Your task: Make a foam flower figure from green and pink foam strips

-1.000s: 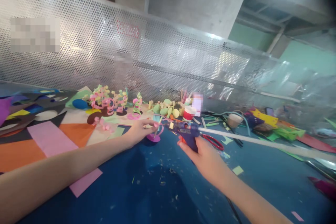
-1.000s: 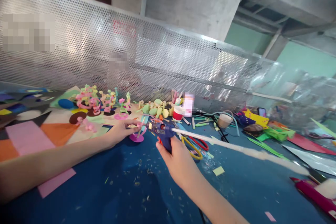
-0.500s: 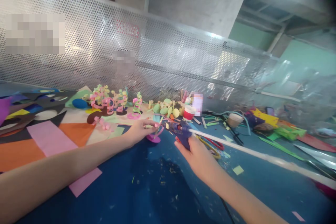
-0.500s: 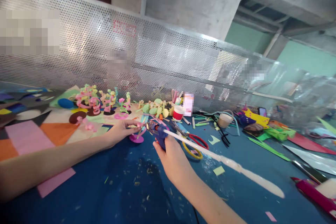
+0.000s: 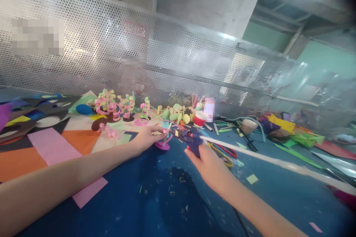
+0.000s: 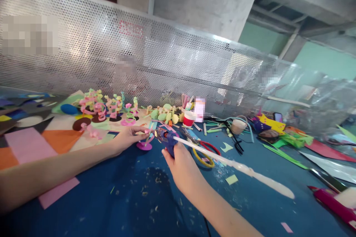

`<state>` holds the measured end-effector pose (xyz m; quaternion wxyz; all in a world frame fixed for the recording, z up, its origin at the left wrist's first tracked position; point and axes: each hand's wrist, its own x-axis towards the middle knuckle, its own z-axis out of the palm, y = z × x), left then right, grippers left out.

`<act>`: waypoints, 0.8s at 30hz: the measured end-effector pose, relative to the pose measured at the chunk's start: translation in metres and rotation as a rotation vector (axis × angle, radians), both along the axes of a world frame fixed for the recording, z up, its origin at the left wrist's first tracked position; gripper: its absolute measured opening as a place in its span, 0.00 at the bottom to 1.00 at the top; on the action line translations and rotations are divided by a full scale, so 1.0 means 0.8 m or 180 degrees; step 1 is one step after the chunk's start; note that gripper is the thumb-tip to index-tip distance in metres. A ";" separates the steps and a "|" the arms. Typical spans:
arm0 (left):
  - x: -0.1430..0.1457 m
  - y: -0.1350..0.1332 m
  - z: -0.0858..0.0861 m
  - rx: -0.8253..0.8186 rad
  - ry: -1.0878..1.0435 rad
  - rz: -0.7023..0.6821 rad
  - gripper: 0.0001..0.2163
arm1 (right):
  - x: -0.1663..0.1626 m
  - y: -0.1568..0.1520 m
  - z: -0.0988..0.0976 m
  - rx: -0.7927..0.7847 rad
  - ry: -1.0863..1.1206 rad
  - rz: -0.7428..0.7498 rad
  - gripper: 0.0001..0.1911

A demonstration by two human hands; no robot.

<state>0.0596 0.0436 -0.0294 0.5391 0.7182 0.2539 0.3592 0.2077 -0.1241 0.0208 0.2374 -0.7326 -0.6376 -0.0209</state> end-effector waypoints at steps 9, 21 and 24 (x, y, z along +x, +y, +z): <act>-0.001 -0.002 0.002 0.0056 0.0014 -0.0004 0.15 | -0.003 -0.002 0.001 0.0049 -0.0258 -0.0110 0.12; -0.001 -0.004 0.005 -0.0014 -0.0074 -0.0110 0.15 | -0.004 -0.002 0.001 0.0032 -0.0252 -0.0085 0.14; -0.001 -0.003 0.004 -0.0024 -0.0093 -0.0148 0.14 | -0.006 -0.002 0.004 0.0019 -0.0280 -0.0089 0.14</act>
